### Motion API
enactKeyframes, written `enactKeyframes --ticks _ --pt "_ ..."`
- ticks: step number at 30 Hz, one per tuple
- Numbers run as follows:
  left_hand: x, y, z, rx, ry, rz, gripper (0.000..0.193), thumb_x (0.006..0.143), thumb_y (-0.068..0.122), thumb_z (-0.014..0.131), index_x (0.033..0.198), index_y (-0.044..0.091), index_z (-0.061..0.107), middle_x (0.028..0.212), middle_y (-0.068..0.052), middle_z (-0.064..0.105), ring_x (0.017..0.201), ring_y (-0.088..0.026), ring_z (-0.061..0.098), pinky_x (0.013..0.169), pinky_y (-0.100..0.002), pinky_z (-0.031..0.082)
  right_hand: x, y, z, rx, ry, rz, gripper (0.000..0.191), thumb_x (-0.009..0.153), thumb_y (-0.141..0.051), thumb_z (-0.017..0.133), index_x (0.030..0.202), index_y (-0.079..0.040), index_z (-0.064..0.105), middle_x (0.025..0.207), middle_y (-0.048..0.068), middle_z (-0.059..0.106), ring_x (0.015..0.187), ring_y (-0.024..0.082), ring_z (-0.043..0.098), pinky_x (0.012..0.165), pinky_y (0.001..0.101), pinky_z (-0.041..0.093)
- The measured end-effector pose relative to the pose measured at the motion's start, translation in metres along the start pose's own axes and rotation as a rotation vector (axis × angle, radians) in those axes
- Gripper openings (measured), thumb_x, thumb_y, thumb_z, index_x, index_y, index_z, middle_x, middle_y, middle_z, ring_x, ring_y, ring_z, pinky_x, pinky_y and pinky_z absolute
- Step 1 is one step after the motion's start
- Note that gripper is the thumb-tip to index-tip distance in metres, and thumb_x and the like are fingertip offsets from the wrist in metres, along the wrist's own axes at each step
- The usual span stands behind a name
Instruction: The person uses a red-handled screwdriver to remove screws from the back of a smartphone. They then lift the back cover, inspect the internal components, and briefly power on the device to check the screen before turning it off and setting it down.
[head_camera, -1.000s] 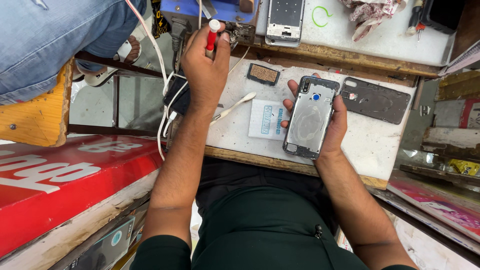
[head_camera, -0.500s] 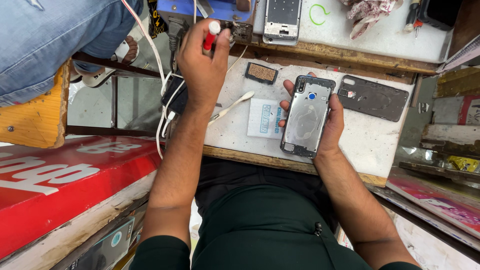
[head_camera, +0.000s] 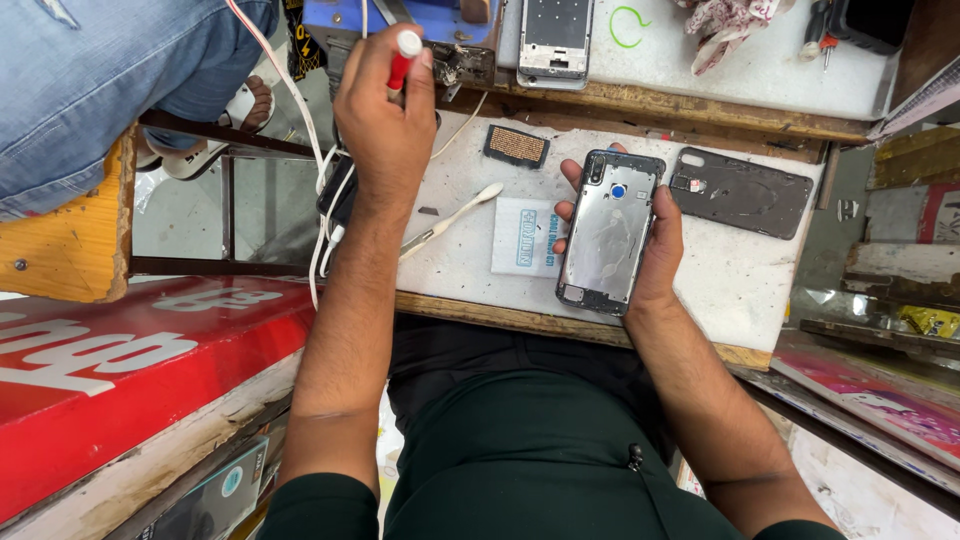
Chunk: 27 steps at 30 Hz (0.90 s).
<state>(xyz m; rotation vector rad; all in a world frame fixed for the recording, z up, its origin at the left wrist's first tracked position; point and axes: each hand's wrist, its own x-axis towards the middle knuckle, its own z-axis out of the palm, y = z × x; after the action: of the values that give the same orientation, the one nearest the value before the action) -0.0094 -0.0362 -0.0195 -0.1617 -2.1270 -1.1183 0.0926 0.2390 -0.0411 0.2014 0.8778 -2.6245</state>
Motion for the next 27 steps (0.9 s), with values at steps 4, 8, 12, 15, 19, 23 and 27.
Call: enactKeyframes --ticks 4,8,12,15,19,23,27 --pt "-0.0015 0.0036 0.0005 0.024 -0.056 0.019 0.025 0.098 0.006 0.079 0.121 0.009 0.069 0.107 -0.006 0.069 0.093 -0.017 0.074 0.076 -0.028 0.062 -0.0001 0.0000 0.0011 0.003 -0.010 0.007 0.077 0.103 -0.060 0.047 0.169 -0.025 0.028 0.161 0.026 0.047 0.118 0.035 0.066 0.085 0.0528 0.061" --pt "-0.0001 0.0027 0.0015 0.061 -0.048 0.049 0.027 0.095 0.003 0.081 0.119 0.010 0.073 0.107 -0.005 0.069 0.093 -0.018 0.073 0.076 -0.028 0.062 0.0001 -0.0001 0.0011 -0.009 -0.010 -0.004 0.077 0.103 -0.060 0.047 0.168 -0.024 0.028 0.161 0.026 0.047 0.118 0.035 0.067 0.085 0.0528 0.061" --pt "0.0030 0.0001 0.0027 0.056 -0.029 0.030 0.023 0.096 0.001 0.082 0.116 0.010 0.075 0.104 -0.004 0.069 0.090 -0.017 0.073 0.073 -0.028 0.062 0.0001 -0.0004 0.0001 0.008 -0.011 -0.002 0.077 0.103 -0.060 0.046 0.168 -0.024 0.027 0.160 0.026 0.047 0.117 0.034 0.067 0.085 0.0529 0.061" --pt "0.0030 0.0007 -0.0015 0.031 -0.056 0.026 0.025 0.095 -0.001 0.081 0.117 0.009 0.075 0.106 -0.005 0.068 0.090 -0.018 0.073 0.074 -0.029 0.062 -0.0006 -0.0004 -0.0001 -0.001 -0.005 0.002 0.077 0.102 -0.060 0.046 0.168 -0.025 0.027 0.159 0.026 0.048 0.117 0.034 0.067 0.085 0.0526 0.061" --pt "0.0045 0.0039 -0.0051 0.062 -0.072 0.084 0.031 0.090 -0.003 0.081 0.118 0.009 0.074 0.106 -0.005 0.067 0.092 -0.019 0.073 0.074 -0.030 0.062 0.0002 -0.0003 -0.0001 -0.024 -0.006 -0.005 0.078 0.102 -0.061 0.046 0.168 -0.024 0.026 0.159 0.027 0.048 0.117 0.034 0.067 0.085 0.0527 0.061" --pt "0.0057 0.0040 -0.0024 0.156 -0.054 0.131 0.030 0.089 -0.002 0.082 0.115 0.011 0.074 0.105 -0.004 0.066 0.090 -0.019 0.073 0.072 -0.031 0.062 0.0004 -0.0001 -0.0006 -0.031 -0.009 -0.005 0.078 0.103 -0.061 0.047 0.168 -0.023 0.027 0.159 0.027 0.048 0.117 0.034 0.067 0.085 0.0530 0.061" --pt "0.0050 -0.0017 0.0019 0.175 -0.062 0.166 0.024 0.095 0.001 0.079 0.115 0.011 0.071 0.101 -0.003 0.064 0.087 -0.016 0.073 0.071 -0.031 0.062 0.0007 0.0001 -0.0013 -0.012 -0.019 -0.002 0.077 0.103 -0.060 0.047 0.168 -0.024 0.028 0.160 0.027 0.048 0.117 0.034 0.067 0.086 0.0530 0.061"
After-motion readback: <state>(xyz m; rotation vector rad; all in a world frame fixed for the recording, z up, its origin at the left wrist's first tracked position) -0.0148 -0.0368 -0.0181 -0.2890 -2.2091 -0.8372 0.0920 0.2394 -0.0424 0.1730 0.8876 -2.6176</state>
